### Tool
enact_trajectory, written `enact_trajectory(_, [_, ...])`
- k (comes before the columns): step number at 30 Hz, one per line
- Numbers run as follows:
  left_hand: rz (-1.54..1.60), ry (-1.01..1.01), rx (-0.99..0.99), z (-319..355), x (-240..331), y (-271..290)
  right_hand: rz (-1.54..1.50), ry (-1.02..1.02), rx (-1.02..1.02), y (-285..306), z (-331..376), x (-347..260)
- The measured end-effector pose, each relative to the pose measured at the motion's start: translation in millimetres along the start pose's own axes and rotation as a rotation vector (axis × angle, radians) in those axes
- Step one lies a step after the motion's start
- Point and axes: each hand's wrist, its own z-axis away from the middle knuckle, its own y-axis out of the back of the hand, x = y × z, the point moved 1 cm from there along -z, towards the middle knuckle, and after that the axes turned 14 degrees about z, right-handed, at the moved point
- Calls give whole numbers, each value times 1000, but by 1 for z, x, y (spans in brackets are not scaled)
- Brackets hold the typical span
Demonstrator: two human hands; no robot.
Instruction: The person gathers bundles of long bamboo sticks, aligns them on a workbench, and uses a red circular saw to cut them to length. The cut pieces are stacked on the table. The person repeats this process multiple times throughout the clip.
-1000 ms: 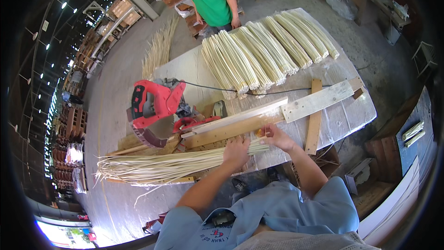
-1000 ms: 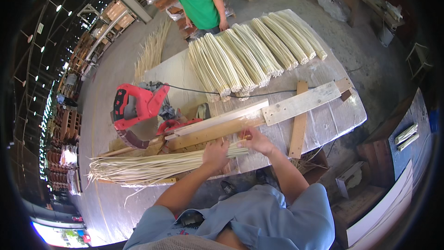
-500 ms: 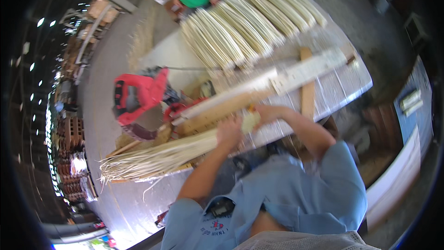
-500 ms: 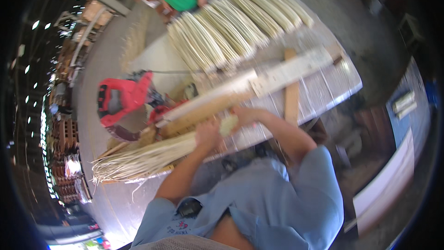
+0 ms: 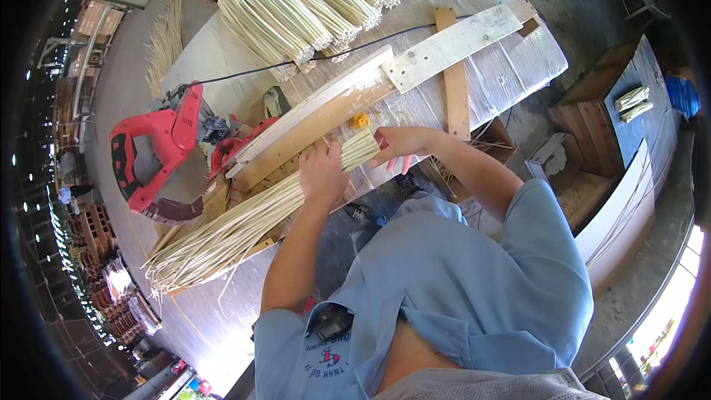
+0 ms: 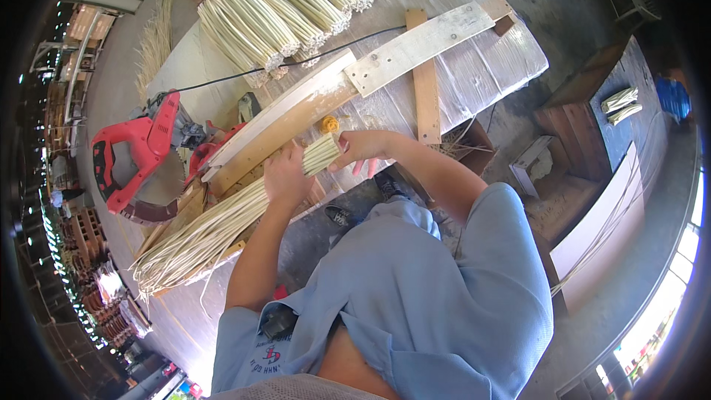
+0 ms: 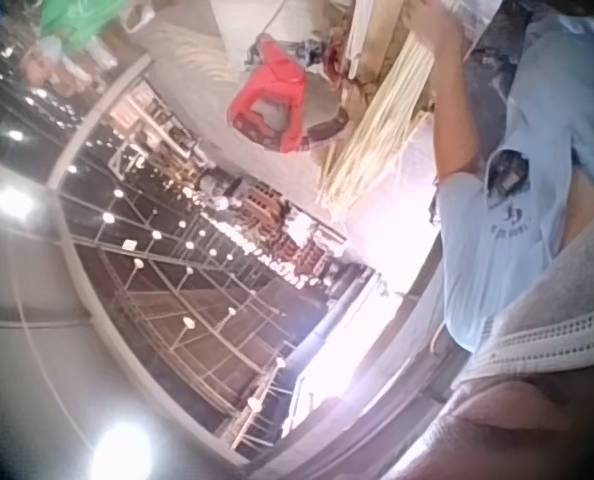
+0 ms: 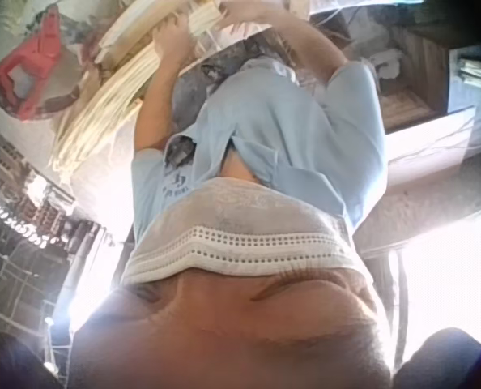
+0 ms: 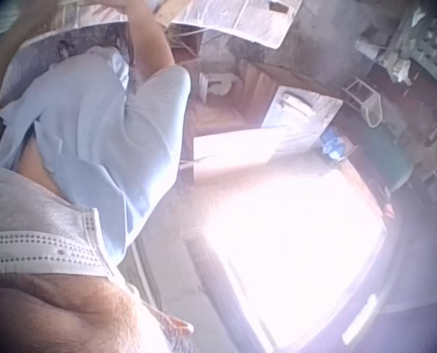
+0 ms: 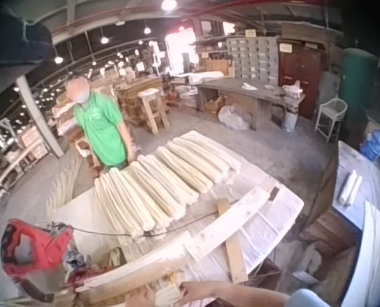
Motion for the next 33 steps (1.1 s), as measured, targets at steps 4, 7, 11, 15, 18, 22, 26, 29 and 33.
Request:
enact_trajectory(4, [15,9,-17,-4,0,4,-163,108,-46,-8,-10,1])
enact_trajectory(7, [13,22,-16,-1,3,4,-291,117,32,-31,-10,9])
enact_trajectory(11, [2,33,-31,-5,7,6,-212,332,330,-54,-17,37])
enact_trajectory(15, [6,38,-6,-1,7,6,-34,584,665,-123,-30,75])
enact_trajectory(18, [-2,15,35,1,2,0,263,788,919,-131,7,59])
enact_trajectory(22, [16,-7,-13,1,2,2,501,933,953,-114,46,40])
enact_trajectory(26, [16,-62,26,-2,2,0,504,1137,824,-99,44,14])
enact_trajectory(29, [13,-10,41,2,-19,-15,559,1172,728,-105,43,-12])
enact_trajectory(33, [2,-51,86,-4,-9,-7,768,1158,780,-111,32,-29])
